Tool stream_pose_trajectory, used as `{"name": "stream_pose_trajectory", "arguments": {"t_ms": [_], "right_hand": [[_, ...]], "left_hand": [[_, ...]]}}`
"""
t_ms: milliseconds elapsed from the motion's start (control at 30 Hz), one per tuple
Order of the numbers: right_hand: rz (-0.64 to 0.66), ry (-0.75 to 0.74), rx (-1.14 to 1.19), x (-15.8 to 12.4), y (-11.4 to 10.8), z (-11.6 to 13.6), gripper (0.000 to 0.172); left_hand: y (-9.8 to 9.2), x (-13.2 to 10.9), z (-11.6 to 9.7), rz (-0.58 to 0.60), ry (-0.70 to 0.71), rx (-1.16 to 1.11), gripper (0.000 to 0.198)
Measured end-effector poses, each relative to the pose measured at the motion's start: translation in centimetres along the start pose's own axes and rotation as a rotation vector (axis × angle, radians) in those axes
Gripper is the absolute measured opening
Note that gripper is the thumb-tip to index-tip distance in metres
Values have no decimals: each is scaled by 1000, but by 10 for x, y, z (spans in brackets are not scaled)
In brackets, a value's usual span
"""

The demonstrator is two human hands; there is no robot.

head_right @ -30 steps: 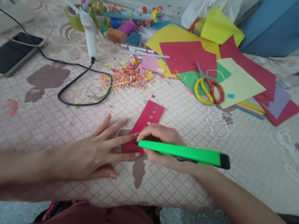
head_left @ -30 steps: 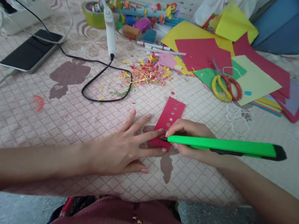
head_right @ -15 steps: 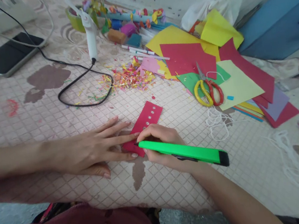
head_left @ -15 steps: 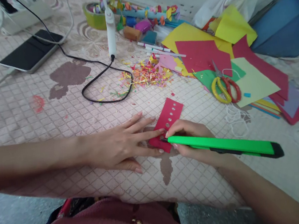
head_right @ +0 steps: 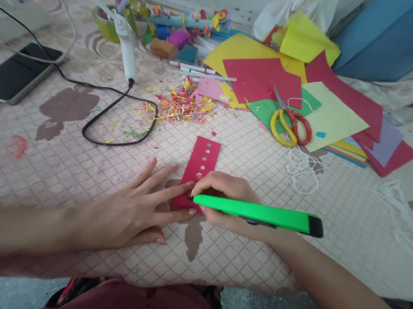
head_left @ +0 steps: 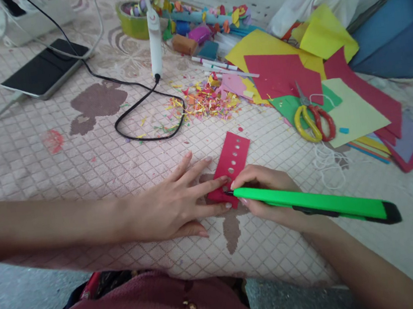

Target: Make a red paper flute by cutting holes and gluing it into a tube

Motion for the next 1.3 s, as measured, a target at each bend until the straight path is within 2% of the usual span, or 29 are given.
{"name": "stream_pose_trajectory", "arguments": {"t_ms": [267, 367, 533, 700, 800, 967, 1300], "right_hand": [[3, 46, -14, -5, 1, -5, 21], [-16, 45, -19, -6, 0, -6, 21], [12, 39, -9, -6, 2, -8, 24], [29, 52, 34, -4, 3, -9, 24], [16, 44, 40, -2, 1, -6, 23], [-8, 47, 30, -2, -2, -5, 21], [20, 30, 52, -3, 0, -6, 23]], "left_hand": [[-1, 0, -4, 2, -23, 90, 58], [1, -1, -1, 15, -24, 53, 57], [2, -4, 6, 56, 71, -68, 55], [2, -4, 14, 97, 107, -120, 56], [0, -2, 13, 86, 120, -130, 57], [0, -2, 14, 62, 61, -129, 58], [1, -3, 8, 20, 32, -55, 57]]}}
Point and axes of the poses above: each hand's wrist, its own x-axis towards the middle knuckle, its own y-axis out of the palm, z = x × y, the point moved 10 cm from there along x, towards the middle knuckle
